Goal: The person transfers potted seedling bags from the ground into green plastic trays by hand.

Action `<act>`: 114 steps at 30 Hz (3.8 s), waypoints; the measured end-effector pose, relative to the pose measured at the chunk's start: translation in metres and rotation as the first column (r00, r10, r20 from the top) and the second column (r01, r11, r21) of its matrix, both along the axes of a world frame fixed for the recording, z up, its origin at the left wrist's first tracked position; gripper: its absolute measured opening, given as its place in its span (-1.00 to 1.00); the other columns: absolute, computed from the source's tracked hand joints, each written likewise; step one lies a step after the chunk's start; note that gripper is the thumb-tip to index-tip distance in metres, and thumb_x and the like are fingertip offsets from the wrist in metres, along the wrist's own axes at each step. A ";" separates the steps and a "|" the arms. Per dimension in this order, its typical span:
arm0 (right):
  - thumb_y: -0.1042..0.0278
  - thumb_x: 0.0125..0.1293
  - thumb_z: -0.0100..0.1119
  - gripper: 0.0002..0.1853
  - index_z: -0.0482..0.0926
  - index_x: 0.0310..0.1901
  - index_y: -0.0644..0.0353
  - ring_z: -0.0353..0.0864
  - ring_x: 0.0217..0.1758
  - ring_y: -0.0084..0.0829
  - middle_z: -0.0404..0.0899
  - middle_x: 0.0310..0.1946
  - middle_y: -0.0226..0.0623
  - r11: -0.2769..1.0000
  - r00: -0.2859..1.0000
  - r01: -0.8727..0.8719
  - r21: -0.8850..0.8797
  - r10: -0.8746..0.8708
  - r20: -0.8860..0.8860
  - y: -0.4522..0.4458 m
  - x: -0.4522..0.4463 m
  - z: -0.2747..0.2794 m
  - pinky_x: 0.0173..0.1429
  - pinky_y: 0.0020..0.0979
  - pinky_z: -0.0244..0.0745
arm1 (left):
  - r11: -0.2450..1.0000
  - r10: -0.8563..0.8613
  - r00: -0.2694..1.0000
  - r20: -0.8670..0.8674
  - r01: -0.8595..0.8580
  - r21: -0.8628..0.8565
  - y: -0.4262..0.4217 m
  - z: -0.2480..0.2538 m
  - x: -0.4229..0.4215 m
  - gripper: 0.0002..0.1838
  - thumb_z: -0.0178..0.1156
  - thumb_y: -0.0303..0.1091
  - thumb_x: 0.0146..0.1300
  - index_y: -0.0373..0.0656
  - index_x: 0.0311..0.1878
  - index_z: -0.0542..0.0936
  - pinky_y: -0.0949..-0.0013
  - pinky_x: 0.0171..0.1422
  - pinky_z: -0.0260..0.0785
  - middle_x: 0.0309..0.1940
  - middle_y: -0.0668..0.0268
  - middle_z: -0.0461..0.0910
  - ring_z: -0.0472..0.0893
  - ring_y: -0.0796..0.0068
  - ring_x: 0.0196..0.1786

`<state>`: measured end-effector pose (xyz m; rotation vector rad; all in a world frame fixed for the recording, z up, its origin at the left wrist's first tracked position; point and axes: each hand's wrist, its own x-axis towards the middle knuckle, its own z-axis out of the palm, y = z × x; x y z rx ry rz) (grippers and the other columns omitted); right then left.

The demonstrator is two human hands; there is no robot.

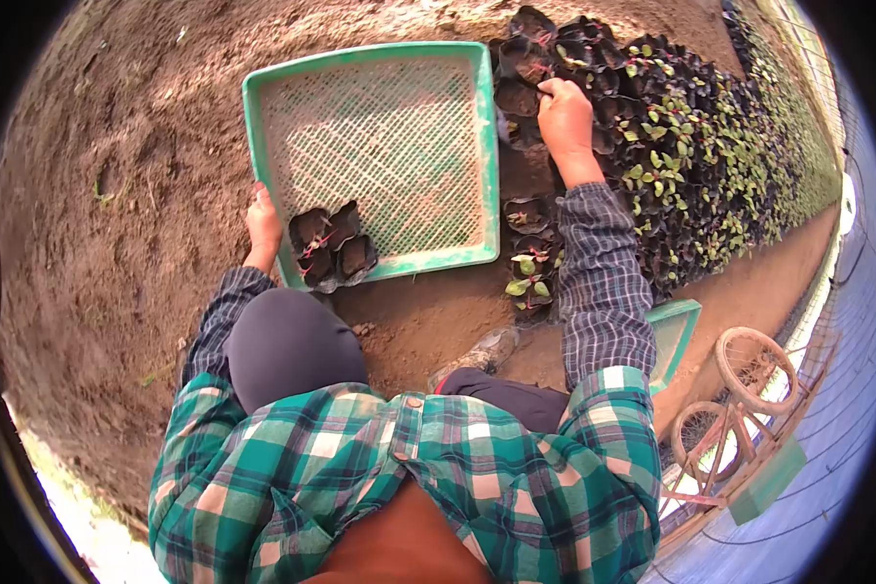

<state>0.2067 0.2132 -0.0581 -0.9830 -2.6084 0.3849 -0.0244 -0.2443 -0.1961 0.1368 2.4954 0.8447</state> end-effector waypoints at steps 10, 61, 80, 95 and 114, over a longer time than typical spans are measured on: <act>0.48 0.13 0.07 -0.93 0.55 -0.36 0.16 0.59 -0.22 -0.08 0.56 -0.39 -0.14 0.910 0.928 -0.367 -0.194 0.346 -0.134 -0.240 -0.148 -0.050 -0.10 -0.14 0.56 | 0.872 0.153 0.852 0.500 -0.355 0.337 -0.006 0.014 -0.005 -0.31 -0.13 0.36 0.42 -0.16 -0.19 0.61 0.38 -0.39 0.30 -0.49 0.38 0.52 0.49 0.54 -0.46; 0.54 0.26 0.08 -0.72 0.43 0.01 0.16 0.63 -0.04 -0.05 0.40 0.08 -0.09 0.935 0.955 0.145 0.322 -0.218 0.203 0.068 -0.044 -0.078 -0.05 -0.15 0.61 | 0.814 0.005 0.921 0.390 -0.230 0.533 -0.043 -0.048 -0.018 -0.39 -0.13 0.07 0.52 -0.38 0.06 0.59 0.30 0.03 0.57 -0.13 0.19 0.69 0.68 0.37 -0.14; 0.58 0.23 0.01 -0.87 0.52 -0.23 0.16 0.57 -0.04 -0.05 0.54 -0.25 -0.11 0.956 0.931 -0.283 0.074 0.256 0.260 0.109 -0.044 -0.092 0.03 -0.13 0.52 | 0.838 -0.016 0.950 0.312 -0.157 0.522 -0.042 -0.043 -0.013 -0.41 -0.22 0.02 0.56 -0.36 0.03 0.59 0.33 0.04 0.49 -0.13 0.23 0.67 0.63 0.43 -0.12; 0.52 0.15 0.21 -0.90 0.58 -0.27 0.15 0.64 -0.19 -0.05 0.60 -0.34 -0.11 0.980 0.986 -0.168 0.107 0.166 0.035 0.094 -0.080 -0.012 -0.07 -0.15 0.55 | 0.892 0.057 0.986 0.155 -0.121 0.436 -0.031 -0.038 -0.007 -0.39 -0.17 0.03 0.54 -0.38 -0.31 0.58 0.21 -0.25 0.33 -0.50 0.18 0.58 0.47 0.35 -0.42; 0.51 0.16 0.13 -0.93 0.51 -0.32 0.27 0.65 -0.24 -0.06 0.55 -0.31 -0.01 0.914 0.985 -0.156 -0.373 0.115 -0.130 -0.260 -0.235 -0.055 -0.11 -0.22 0.61 | 0.868 0.011 0.963 0.270 -0.143 0.475 -0.041 -0.056 -0.018 -0.43 -0.17 -0.01 0.54 -0.40 0.08 0.58 0.31 0.11 0.49 -0.08 0.13 0.68 0.66 0.34 -0.07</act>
